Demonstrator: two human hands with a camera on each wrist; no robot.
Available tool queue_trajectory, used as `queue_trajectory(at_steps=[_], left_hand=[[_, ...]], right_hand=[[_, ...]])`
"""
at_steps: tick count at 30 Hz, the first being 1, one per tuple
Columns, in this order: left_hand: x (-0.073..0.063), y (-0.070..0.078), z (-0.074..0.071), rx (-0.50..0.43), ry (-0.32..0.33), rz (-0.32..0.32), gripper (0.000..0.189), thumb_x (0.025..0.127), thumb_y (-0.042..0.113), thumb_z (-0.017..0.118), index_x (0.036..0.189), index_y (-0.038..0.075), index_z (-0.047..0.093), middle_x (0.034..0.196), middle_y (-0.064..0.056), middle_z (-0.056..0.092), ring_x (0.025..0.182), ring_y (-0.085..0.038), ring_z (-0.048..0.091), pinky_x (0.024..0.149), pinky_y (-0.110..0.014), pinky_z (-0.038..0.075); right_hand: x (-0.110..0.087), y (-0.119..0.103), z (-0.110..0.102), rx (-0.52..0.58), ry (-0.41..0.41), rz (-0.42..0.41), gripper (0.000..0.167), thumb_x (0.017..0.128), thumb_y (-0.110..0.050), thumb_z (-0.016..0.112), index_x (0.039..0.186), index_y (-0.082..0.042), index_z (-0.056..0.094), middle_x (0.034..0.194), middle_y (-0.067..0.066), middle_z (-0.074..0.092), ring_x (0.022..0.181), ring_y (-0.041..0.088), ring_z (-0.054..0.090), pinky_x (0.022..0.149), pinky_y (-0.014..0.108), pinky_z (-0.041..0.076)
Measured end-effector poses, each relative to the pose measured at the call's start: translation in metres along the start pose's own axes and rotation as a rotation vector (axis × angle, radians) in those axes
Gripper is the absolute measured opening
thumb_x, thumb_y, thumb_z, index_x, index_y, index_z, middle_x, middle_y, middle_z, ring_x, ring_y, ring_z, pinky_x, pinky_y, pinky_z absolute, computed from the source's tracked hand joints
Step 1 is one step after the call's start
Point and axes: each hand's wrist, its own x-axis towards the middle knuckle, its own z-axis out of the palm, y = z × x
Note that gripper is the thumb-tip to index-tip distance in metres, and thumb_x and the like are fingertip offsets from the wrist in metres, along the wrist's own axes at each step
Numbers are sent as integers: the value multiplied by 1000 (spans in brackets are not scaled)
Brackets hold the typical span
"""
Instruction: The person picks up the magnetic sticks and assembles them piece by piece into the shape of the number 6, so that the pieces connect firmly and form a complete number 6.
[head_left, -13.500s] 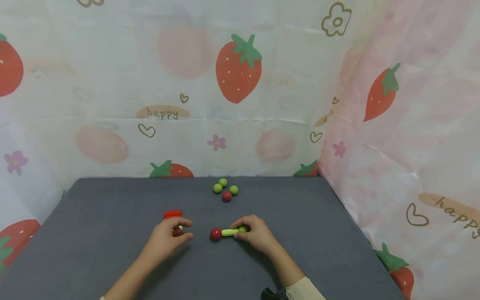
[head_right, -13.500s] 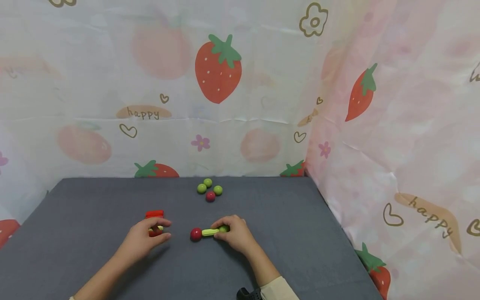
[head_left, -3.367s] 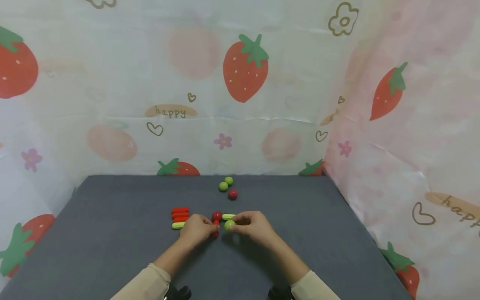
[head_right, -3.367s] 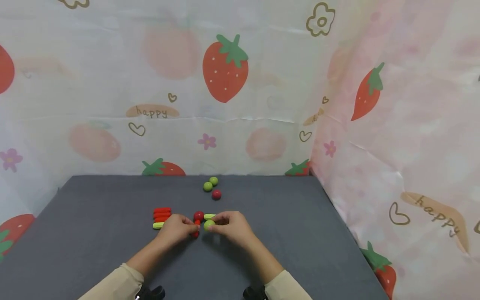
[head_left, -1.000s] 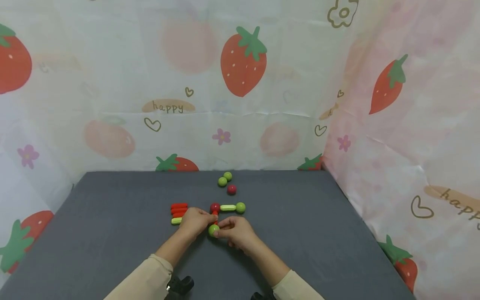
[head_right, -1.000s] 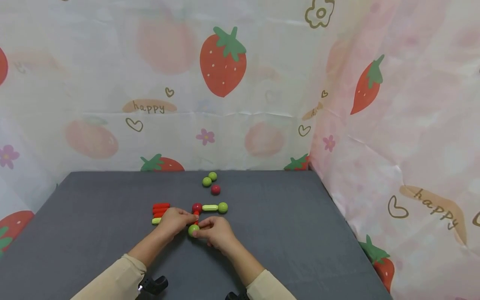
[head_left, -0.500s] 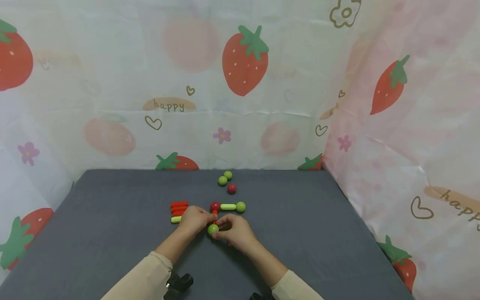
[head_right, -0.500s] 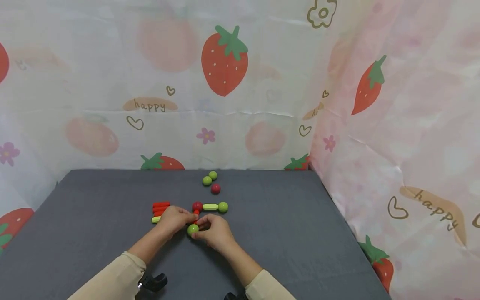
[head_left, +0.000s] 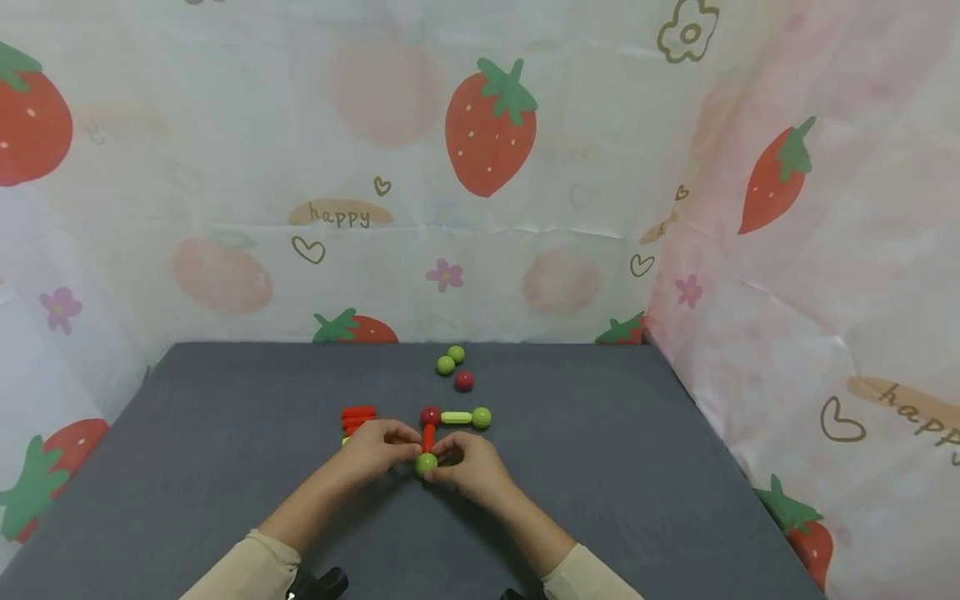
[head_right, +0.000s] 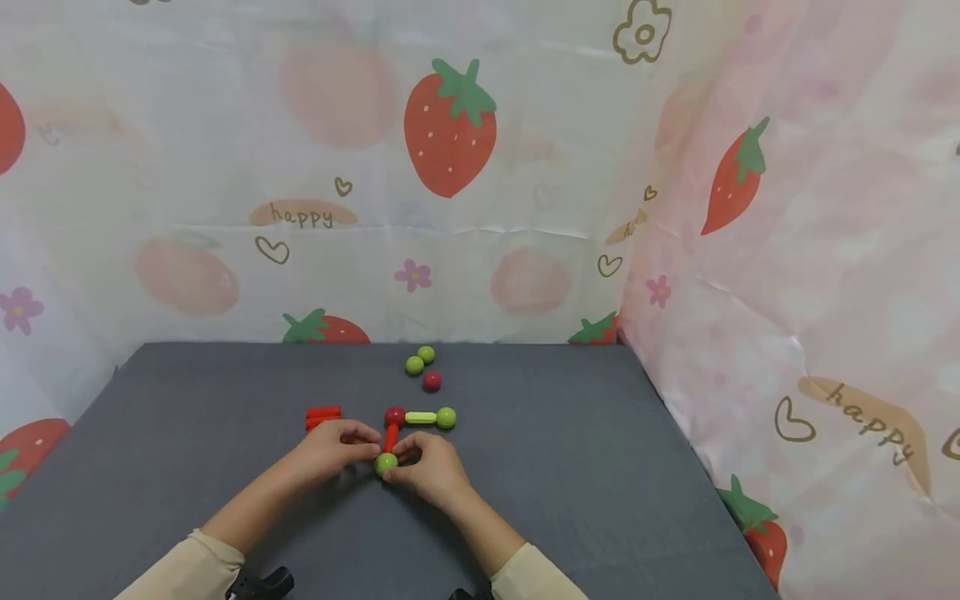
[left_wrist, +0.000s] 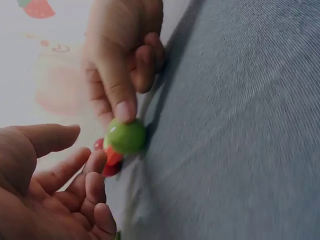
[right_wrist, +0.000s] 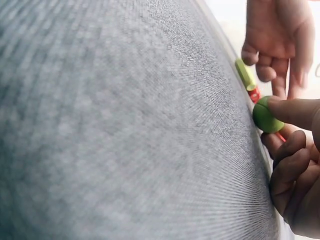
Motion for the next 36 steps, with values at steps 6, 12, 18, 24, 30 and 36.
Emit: queue_trajectory(at_steps=[6,12,18,24,30,36], left_hand=[[-11,-2,-27,61,29,116,25,96,20,73,118,7,72,105,-1,72,90,-16,64,74,-33,52],[-17,-12,-47,139,125,133,23,95,19,74,116,10,72,107,-2,72,91,-18,63,74,-33,51],[-16,-31,-58,210,192,67,22,93,19,75,112,9,71,111,-8,68,88,-21,58,67,-33,49],[-15,-47,-63,229,181,65,22,91,17,77,110,7,72,111,-12,70,93,-24,63,72,-37,52],[-11,-53,-65,252,167,89,26,86,16,82,109,7,73,106,-8,73,92,-20,64,76,-38,50],[-7,-59,-62,276,167,94,27,84,15,84,108,8,73,104,-6,74,91,-19,65,80,-43,51]], right_hand=[[1,0,0,4,-1,-5,29,76,-19,92,98,-16,73,90,-6,72,63,12,58,51,30,49],[2,0,0,-12,2,-15,29,75,-19,92,98,-17,73,91,-6,71,66,12,59,52,31,49],[3,0,-1,-40,-12,-20,29,76,-21,92,98,-19,74,93,-5,72,68,12,59,52,31,50],[4,0,-2,-60,-23,-30,29,76,-23,92,99,-20,74,94,-5,72,66,12,59,53,30,50],[4,0,-2,-62,-28,-36,30,77,-25,92,100,-20,73,94,-7,72,67,11,60,54,31,51],[5,-1,-2,-59,-31,-35,29,77,-23,92,99,-19,73,93,-6,71,66,11,59,53,30,51]])
